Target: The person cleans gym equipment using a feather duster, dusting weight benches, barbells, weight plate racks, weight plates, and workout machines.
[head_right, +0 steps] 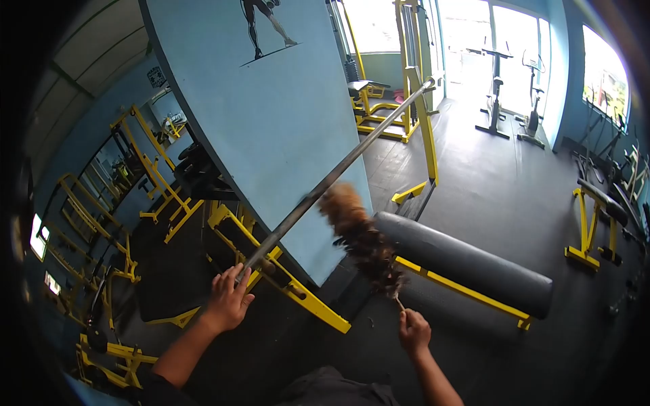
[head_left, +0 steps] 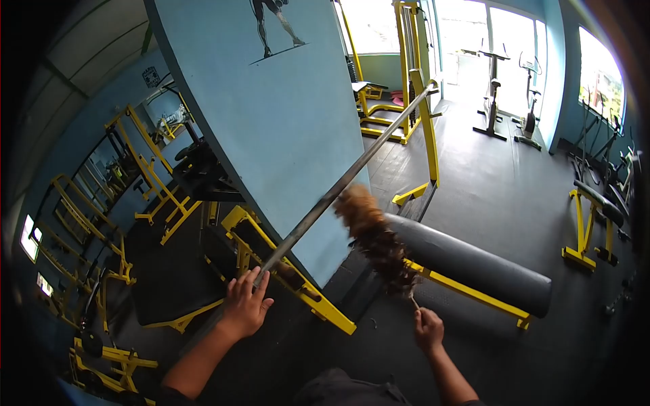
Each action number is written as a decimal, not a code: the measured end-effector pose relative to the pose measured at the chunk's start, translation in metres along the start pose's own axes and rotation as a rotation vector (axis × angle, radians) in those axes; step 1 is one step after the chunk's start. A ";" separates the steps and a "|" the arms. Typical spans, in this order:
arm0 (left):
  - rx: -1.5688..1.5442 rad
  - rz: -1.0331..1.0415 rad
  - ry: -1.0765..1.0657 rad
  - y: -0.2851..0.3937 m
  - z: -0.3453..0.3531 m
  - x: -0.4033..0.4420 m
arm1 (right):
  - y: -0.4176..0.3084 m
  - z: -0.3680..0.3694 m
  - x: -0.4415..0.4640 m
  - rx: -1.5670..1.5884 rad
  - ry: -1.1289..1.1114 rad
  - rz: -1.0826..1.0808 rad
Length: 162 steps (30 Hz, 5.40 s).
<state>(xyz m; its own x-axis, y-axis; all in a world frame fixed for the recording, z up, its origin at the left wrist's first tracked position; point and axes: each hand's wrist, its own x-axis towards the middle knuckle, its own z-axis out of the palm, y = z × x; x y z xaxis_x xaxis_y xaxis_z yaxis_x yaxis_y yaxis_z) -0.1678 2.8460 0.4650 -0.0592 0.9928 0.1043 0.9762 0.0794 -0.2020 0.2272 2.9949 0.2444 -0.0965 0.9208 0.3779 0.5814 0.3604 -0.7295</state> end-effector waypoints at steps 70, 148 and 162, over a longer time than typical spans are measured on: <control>0.032 -0.487 0.148 0.196 0.044 0.608 | 0.252 0.031 0.631 0.340 -0.338 0.293; -0.189 -0.332 -0.025 0.240 0.055 0.913 | 0.349 0.123 0.820 -0.010 -0.028 -0.115; -0.163 -0.353 -0.018 0.246 0.056 0.916 | 0.429 0.264 0.824 0.114 -0.045 0.206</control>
<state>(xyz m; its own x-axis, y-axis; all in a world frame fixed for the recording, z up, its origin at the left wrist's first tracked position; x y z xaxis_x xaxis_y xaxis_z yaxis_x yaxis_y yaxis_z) 0.0065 3.7802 0.4561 -0.3997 0.9084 0.1226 0.9154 0.4026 0.0010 0.1839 3.9474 0.0917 -0.0227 0.9815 0.1902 0.4976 0.1761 -0.8493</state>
